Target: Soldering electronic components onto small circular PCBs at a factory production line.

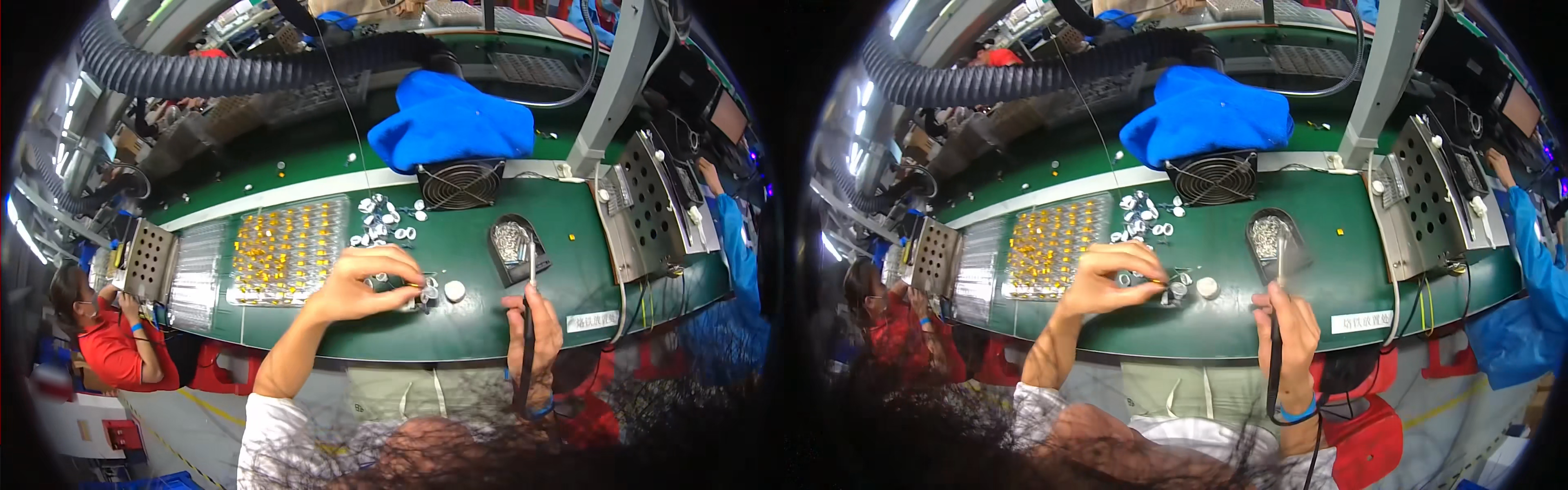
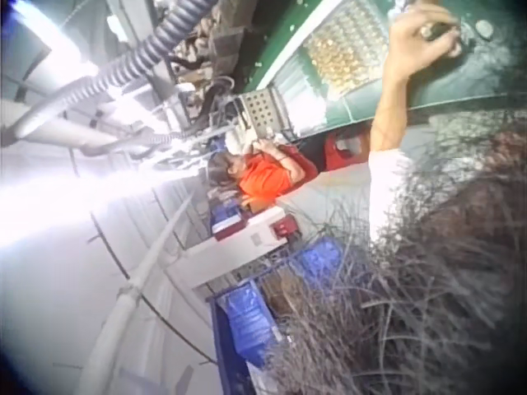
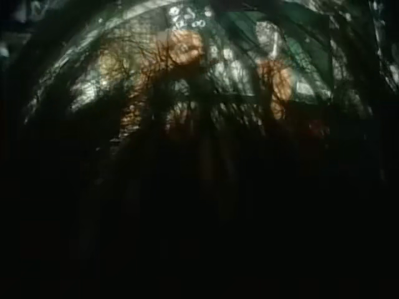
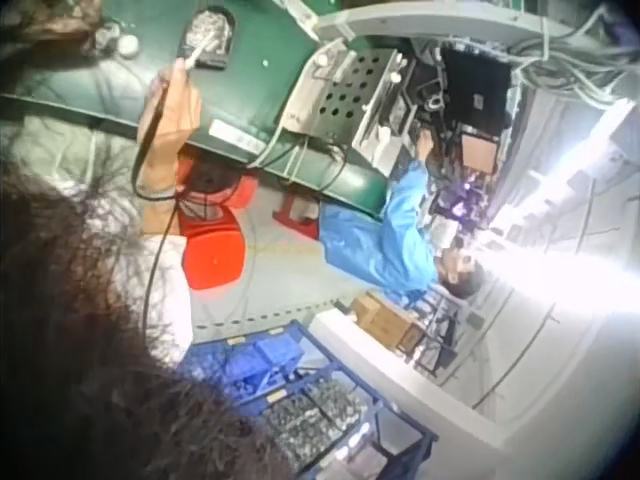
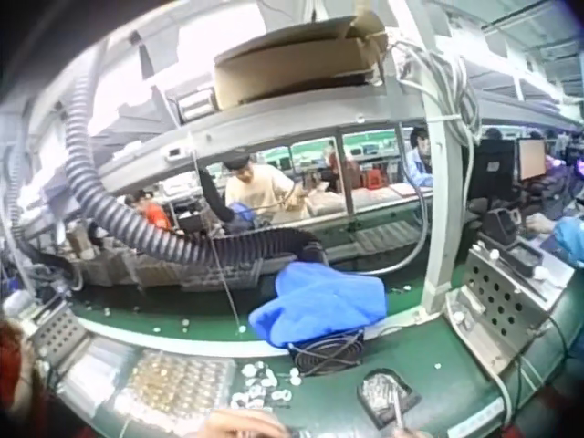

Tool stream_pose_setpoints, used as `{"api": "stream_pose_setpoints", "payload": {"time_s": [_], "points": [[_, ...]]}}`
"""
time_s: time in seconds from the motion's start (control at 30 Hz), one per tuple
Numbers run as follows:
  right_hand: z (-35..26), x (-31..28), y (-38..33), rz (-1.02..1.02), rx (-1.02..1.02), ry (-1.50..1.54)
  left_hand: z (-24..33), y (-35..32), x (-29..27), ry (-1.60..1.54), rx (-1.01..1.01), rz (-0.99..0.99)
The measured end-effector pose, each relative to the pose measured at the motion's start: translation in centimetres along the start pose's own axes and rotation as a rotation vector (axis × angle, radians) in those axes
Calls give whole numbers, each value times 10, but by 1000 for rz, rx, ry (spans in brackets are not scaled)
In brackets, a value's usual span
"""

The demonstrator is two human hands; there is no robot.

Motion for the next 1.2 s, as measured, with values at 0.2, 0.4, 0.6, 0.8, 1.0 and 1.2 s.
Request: {"api": "stream_pose_setpoints", "payload": {"time_s": [0.2,0.4,0.6,0.8,1.0,1.2], "points": [[4,9,-3,80,-78,41,-15,5,-131,459,-284,317],[1,10,0,72,-98,10,-127,43,-203,951,-252,357],[5,12,-10,79,-27,64,-192,68,-176,941,-555,188],[8,7,-10,80,-7,51,-99,47,-171,748,-307,429],[-1,5,3,100,-59,67,10,-1,-101,23,-191,263],[-21,17,4,43,-102,67,8,23,26,129,-218,-272]]}}
Point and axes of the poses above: each hand's wrist, its own y-axis towards the middle knuckle, its own x-axis out of the palm, z = x × y, the point moved 5 cm from there along y, towards the middle knuckle, and after that the axes turned 7 degrees about -y, right-handed, at the moved point
